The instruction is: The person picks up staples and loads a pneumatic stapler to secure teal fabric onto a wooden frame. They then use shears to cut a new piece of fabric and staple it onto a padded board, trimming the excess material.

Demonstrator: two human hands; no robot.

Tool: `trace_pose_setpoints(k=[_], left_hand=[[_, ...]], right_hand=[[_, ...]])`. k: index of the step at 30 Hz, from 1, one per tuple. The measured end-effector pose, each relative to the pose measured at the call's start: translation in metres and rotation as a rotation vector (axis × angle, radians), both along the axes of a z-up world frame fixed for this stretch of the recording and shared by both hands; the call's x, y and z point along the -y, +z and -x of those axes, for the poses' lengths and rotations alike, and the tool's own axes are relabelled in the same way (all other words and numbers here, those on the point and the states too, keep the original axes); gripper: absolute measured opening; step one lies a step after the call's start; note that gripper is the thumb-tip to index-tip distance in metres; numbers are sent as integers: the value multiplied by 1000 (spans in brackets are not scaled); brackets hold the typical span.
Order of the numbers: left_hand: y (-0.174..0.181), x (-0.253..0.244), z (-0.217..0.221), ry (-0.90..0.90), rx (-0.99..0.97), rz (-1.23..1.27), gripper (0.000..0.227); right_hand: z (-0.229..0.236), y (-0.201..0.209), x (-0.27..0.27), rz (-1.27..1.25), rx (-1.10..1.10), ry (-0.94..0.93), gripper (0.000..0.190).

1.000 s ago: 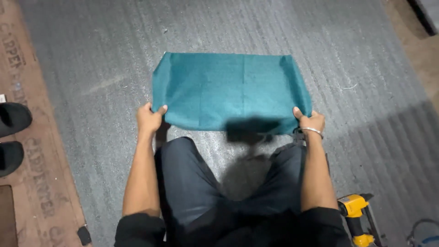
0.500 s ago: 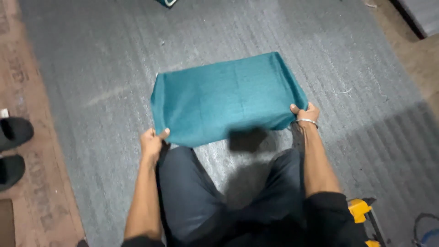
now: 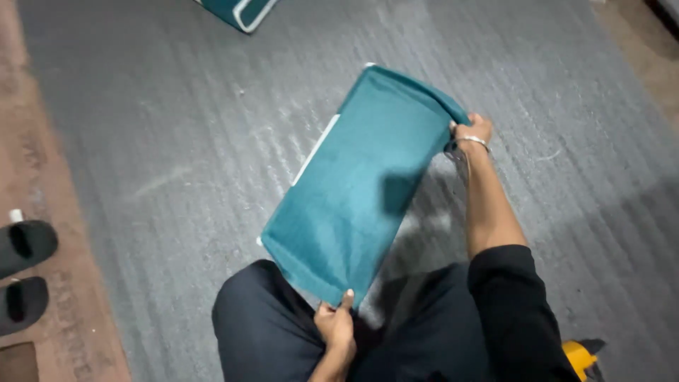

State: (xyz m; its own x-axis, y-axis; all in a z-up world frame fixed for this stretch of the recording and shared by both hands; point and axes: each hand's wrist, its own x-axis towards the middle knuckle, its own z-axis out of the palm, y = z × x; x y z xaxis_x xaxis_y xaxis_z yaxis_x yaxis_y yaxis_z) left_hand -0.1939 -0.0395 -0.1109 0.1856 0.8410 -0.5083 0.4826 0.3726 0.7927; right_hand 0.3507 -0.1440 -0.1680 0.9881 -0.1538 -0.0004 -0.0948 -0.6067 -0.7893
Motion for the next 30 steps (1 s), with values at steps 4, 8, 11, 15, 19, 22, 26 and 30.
trace_pose_setpoints(k=[4,8,11,15,19,22,26,30], left_hand=[[26,44,23,38,153,328,53],[82,45,14,-438,-136,515,70],[125,36,10,-1246,-179,449,84],[212,0,-8,-1706,-291,188,73],[187,-42,-21,-1241,-53,-884,68],[124,-48,-26,-1259,-159,-905,83],[111,-35,-30,-1269,-346,-989,86],[123,-26,-21,-1340,-356,-1051,82]], right_hand=[[23,57,-17,-103,-119,263,20],[44,14,-46,-203,25,260,25],[56,-32,-41,-23,408,197,38],[95,-61,-11,-464,-412,336,19],[157,5,12,-785,-839,442,14],[182,50,12,-460,-730,464,26],[180,-7,18,-419,-453,297,28],[168,-66,9,-280,-109,138,27]])
